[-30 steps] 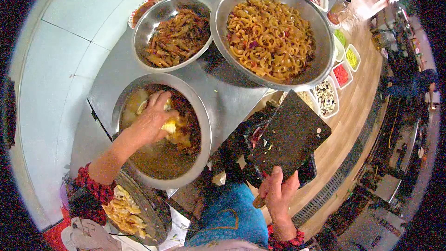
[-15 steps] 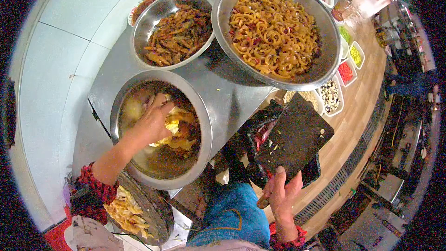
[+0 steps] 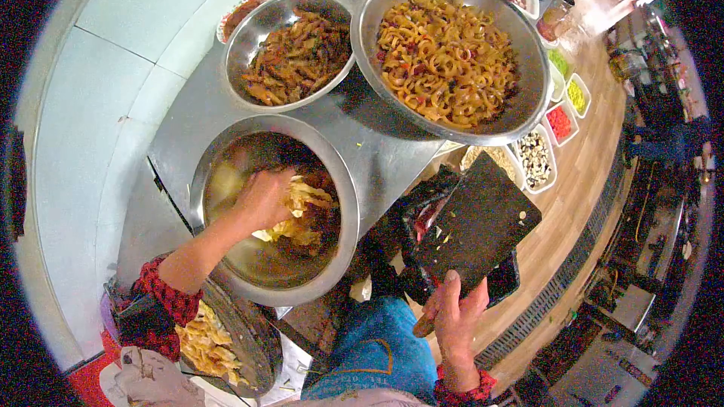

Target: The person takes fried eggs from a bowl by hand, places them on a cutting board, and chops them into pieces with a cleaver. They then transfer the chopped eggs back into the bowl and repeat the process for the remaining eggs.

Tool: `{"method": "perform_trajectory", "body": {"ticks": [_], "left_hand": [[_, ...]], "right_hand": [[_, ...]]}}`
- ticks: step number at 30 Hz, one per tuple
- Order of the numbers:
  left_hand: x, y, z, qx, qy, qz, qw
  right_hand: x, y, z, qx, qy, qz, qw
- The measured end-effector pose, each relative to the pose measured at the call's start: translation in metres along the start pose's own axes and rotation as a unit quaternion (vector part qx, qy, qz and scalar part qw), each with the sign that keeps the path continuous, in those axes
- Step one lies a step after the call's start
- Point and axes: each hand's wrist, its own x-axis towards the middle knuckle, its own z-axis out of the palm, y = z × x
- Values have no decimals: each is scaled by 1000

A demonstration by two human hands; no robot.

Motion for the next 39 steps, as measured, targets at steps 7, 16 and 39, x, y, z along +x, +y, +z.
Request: {"method": "perform_trajectory", "body": {"ticks": [7, 16, 39], "left_hand": [[-24, 13, -49, -186, 71, -26, 980], [-114, -33, -67, -470, 263, -58, 841], [-505, -3, 181, -395, 437, -521, 617]], "right_hand": [[-3, -3, -11, 0, 21, -30, 999], [-13, -13, -7, -2, 7, -38, 999], [-145, -27, 123, -244, -581, -306, 714]]}}
